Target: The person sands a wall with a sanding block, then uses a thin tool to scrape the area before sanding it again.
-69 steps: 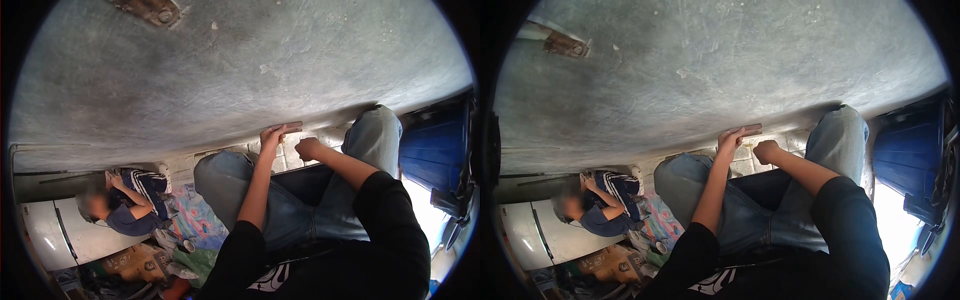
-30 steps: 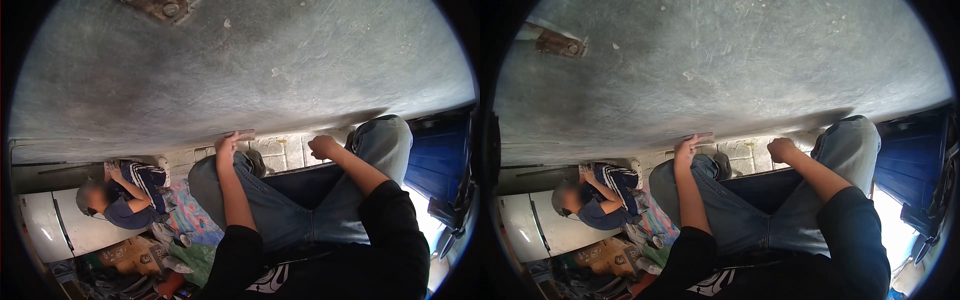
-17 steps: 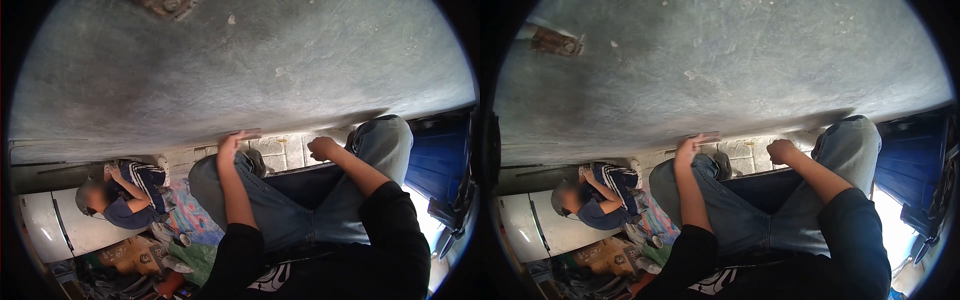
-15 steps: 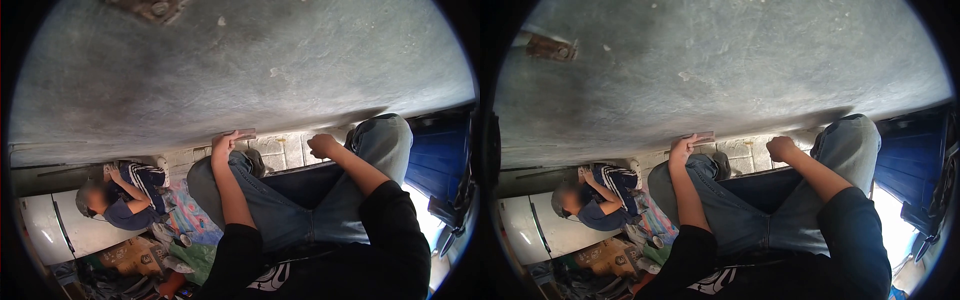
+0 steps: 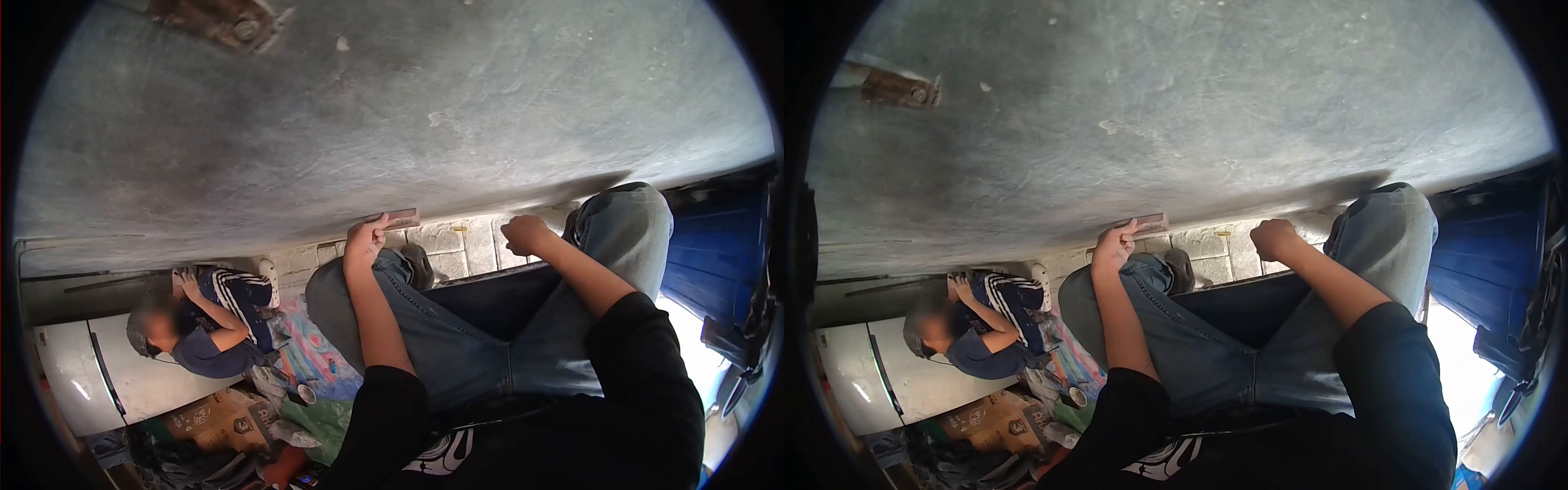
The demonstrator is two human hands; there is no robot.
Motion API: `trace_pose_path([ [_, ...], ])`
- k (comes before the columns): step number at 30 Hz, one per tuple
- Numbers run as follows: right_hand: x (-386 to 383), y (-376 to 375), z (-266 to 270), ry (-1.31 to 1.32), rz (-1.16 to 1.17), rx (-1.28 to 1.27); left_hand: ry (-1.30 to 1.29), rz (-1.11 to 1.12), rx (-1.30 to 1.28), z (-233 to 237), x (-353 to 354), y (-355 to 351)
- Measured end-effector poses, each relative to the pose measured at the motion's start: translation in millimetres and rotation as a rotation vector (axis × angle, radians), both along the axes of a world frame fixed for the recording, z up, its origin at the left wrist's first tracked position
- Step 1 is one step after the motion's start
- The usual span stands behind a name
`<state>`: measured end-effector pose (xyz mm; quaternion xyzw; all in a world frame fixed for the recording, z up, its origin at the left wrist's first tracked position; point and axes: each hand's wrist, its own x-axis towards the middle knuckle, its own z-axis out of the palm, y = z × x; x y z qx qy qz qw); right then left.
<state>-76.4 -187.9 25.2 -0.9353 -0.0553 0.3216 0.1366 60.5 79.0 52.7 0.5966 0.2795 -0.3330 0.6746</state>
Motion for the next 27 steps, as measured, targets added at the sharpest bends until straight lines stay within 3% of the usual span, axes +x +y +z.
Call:
trace_pose_path([
  [5,0.6,14.9,-1.2,-0.013,0.038,0.012,-0.033,-0.233,-0.135,-63.5,-6.7,-24.0],
  [8,0.6,22.1,-6.8,-0.021,0.074,0.093,-0.007,-0.172,-0.151,-39.6,-33.7,-70.8],
  [12,2.0,12.2,-4.5,0.021,0.063,0.059,-0.029,-0.173,-0.197,-49.8,-3.7,-9.2],
  [14,1.3,6.9,-4.0,-0.006,0.007,0.01,-0.079,-0.03,-0.024,-22.6,0.1,6.6],
  [17,3.7,6.9,-11.7,0.04,0.019,-0.023,-0.12,-0.052,0.12,-10.6,-3.7,-3.6],
  [20,5.2,20.0,-10.5,0.052,0.068,0.005,-0.131,-0.228,-0.054,-33.0,-10.8,-25.4],
  [22,6.1,28.5,-9.5,0.034,0.086,0.046,-0.182,-0.23,-0.074,-40.4,-28.1,-53.3],
  [23,6.9,31.0,-9.1,0.019,0.099,0.078,-0.119,-0.173,-0.101,-21.4,-36.1,-70.8],
  [27,5.7,23.8,-2.7,0.023,0.061,0.076,-0.169,-0.163,0.017,-55.5,-25.2,-44.5],
])
